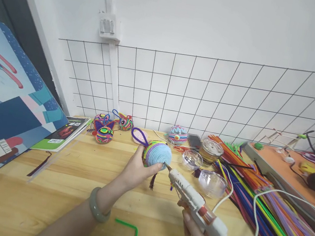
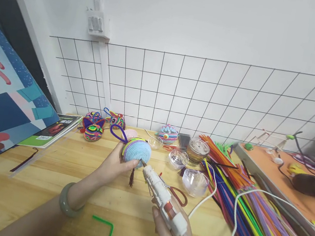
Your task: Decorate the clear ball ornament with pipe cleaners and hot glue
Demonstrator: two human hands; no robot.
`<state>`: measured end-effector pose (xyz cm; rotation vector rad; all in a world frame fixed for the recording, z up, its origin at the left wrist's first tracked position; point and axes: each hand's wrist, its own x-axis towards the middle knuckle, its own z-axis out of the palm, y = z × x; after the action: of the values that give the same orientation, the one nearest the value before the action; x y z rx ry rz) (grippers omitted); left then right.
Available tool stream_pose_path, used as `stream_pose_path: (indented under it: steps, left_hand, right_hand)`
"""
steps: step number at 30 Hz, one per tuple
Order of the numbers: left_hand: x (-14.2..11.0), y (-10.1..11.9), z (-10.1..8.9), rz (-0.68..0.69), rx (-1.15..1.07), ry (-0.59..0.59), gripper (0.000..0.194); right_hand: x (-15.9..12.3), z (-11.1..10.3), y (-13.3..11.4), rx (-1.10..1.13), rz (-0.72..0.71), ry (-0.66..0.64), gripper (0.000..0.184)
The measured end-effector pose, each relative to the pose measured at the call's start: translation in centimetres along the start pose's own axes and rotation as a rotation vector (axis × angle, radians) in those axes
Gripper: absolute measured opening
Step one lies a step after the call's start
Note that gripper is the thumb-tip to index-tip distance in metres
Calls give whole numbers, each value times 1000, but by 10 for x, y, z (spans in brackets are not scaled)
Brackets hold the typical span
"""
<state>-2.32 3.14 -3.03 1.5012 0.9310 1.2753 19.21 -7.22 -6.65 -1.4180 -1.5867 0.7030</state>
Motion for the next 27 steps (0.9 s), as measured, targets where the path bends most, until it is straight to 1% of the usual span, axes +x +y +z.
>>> stream_pose_path:
  steps: [2,5,7,12,17,22,25,27]
  left_hand:
    - [0,0,0,2,2,1,67]
    - [0,-1,0,-7,-7,9,73]
    - [0,-1,1,-13,-10,11,75]
    - [0,0,0,-18,-13,6,73]
    - [0,-3,0,-14,2,21,81]
    - [0,-2,0,-22,6,9,81]
    - [0,-1,0,-21,3,16,82]
    - [0,-2,-1,-17,7,20,82]
  right_hand:
    - [0,0,-1,20,9,-12,34]
    - [0,0,-3,37,26,-21,34]
    - [0,-1,-6,46,30,-2,35]
    - [0,-2,-10,56,2,53,37]
    - [0,0,-7,37,22,57,38]
    - [0,1,-2,40,18,37,36]
    - [-1,2,-2,40,-8,21,35]
    - [-3,4,-3,36,-21,45,34]
